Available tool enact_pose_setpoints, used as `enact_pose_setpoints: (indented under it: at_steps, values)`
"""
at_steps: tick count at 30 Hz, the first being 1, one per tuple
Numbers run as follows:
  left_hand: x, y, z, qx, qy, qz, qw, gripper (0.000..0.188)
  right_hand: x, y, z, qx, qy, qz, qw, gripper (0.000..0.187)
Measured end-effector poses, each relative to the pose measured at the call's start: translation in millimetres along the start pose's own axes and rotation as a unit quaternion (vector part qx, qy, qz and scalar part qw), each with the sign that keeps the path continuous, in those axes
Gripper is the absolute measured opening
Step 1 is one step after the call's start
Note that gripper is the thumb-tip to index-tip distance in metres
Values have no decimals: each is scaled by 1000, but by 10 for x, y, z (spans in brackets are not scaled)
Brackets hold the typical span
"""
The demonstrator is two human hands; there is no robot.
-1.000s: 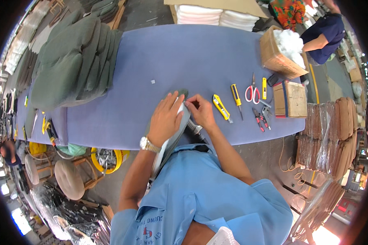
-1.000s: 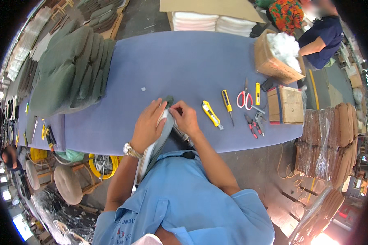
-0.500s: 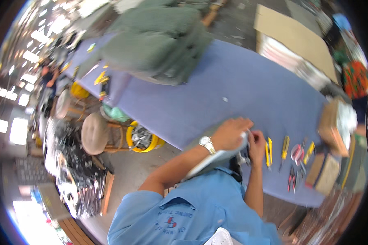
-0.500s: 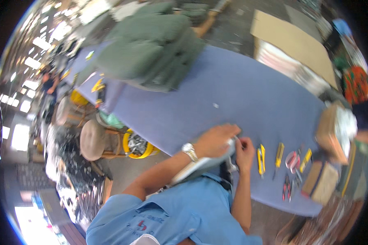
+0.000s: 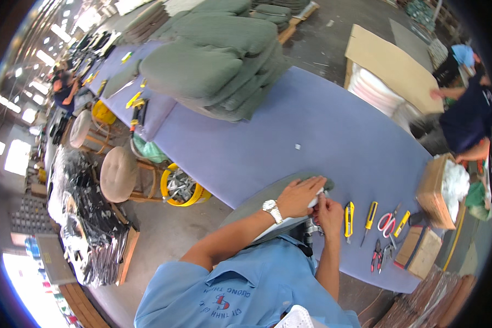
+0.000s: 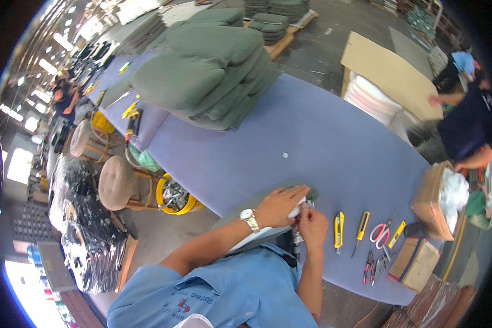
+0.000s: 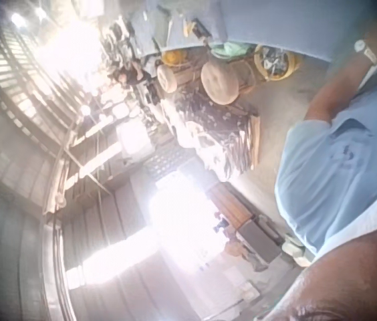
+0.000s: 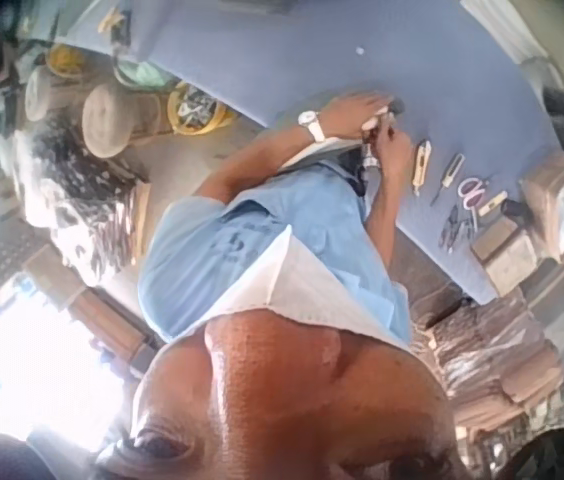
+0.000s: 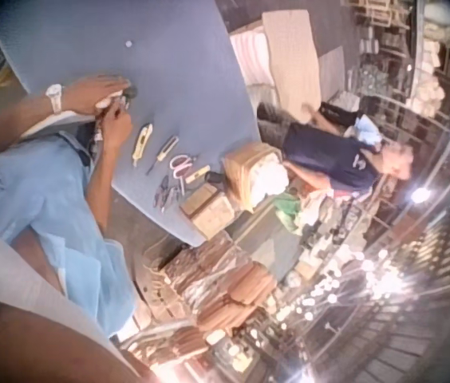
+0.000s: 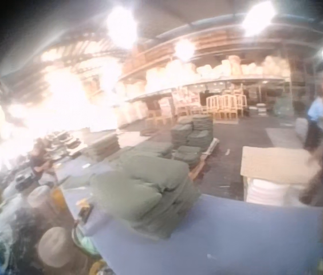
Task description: The person assembles cushion covers by wrapping fabric around foam inserts, securing edges with a staple gun, and trimming excess fabric with a utility knife. The person repeatedly folds, staples, and cuts the fabric to fit the foam, then places finished cushions on a stack.
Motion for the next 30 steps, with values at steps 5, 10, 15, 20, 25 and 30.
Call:
enact_pose_setpoints:
  at_steps: [5,10,15,20,25,30]
  values:
    - [-49,-33,-14,-3,-2,-23,1000,97,-28,-13,-187,55,95,-47,993,57]
    - [-41,-37,1,8,22,-34,999,98,-65,78,-69,-19,16,39,999,53]
    - [68,-52,-58,20,-40,8,999,91,6,75,-41,-57,127,74,988,50]
    - [61,-4,-91,13,-62,34,997,82,7,-70,-144,-30,339,-3,940,51]
    - [78,17,-99,24,-59,56,996,78,-30,-45,-320,-5,155,14,988,44]
    - [54,27,-121,35,-69,60,995,78,80,92,-158,-75,190,59,977,42]
Point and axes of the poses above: each hand's wrist, its own y-axis towards the middle knuckle, its own x-axis out of the palm, z = x × y, the point moved 2 cm from there along y, towards the middle knuckle, and after that the axes turned 14 degrees about -z, right-handed, at the moved point
